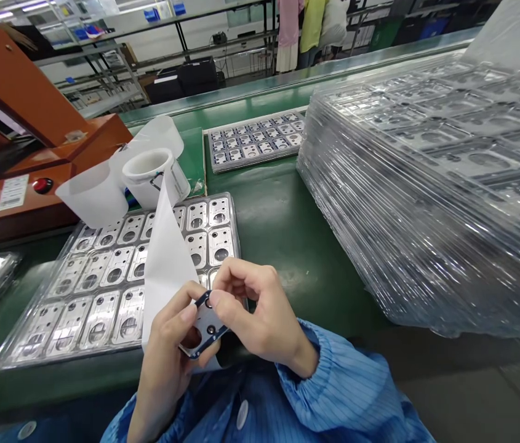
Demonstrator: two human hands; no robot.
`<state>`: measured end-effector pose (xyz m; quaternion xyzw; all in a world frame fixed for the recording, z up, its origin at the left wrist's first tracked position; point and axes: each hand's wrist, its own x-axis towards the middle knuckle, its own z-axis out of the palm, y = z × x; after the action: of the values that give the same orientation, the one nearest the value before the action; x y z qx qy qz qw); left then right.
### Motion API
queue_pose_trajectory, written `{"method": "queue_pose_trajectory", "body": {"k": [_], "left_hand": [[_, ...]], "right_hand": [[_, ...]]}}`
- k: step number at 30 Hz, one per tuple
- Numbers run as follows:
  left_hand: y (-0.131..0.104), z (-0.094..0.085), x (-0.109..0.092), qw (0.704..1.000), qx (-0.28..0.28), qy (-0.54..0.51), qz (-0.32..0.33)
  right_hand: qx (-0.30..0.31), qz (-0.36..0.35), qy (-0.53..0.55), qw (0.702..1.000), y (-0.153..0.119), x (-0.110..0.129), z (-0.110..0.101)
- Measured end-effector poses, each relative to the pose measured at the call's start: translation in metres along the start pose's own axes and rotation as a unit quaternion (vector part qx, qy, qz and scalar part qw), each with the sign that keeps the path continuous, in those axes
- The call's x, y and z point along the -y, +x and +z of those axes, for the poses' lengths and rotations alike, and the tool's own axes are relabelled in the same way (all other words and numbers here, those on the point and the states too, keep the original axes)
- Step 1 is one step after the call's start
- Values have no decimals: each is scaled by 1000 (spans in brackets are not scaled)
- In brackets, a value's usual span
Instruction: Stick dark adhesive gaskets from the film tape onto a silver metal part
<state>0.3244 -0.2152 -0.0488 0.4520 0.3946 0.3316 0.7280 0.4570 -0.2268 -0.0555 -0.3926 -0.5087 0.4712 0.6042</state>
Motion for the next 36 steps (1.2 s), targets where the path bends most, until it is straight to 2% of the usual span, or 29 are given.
{"method": "queue_pose_trajectory", "body": {"k": [8, 11, 14, 19, 21, 28, 33, 36], "left_hand": [[1, 3, 4, 1000, 0, -26, 18], [0, 9, 1, 999, -35, -23, 27], [0, 11, 0, 997, -70, 22, 35], [4, 0, 5, 990, -9, 106, 90], [5, -5, 7, 989, -3, 115, 98], [4, -7, 11, 990, -7, 104, 95], [1, -2, 9, 997, -6, 69, 37], [-1, 1, 8, 999, -7, 20, 32]], "right_hand": [[-3, -23, -16, 1000, 2, 0, 1], [-1, -25, -30, 999, 1, 2, 2], [2, -23, -42, 999, 0, 2, 2], [17, -13, -37, 999, -1, 0, 0], [19, -13, -31, 999, -2, -1, 0], [18, -6, -32, 999, 0, 0, 1], [15, 3, -47, 999, 0, 0, 2], [4, -3, -57, 998, -1, -1, 1]]}}
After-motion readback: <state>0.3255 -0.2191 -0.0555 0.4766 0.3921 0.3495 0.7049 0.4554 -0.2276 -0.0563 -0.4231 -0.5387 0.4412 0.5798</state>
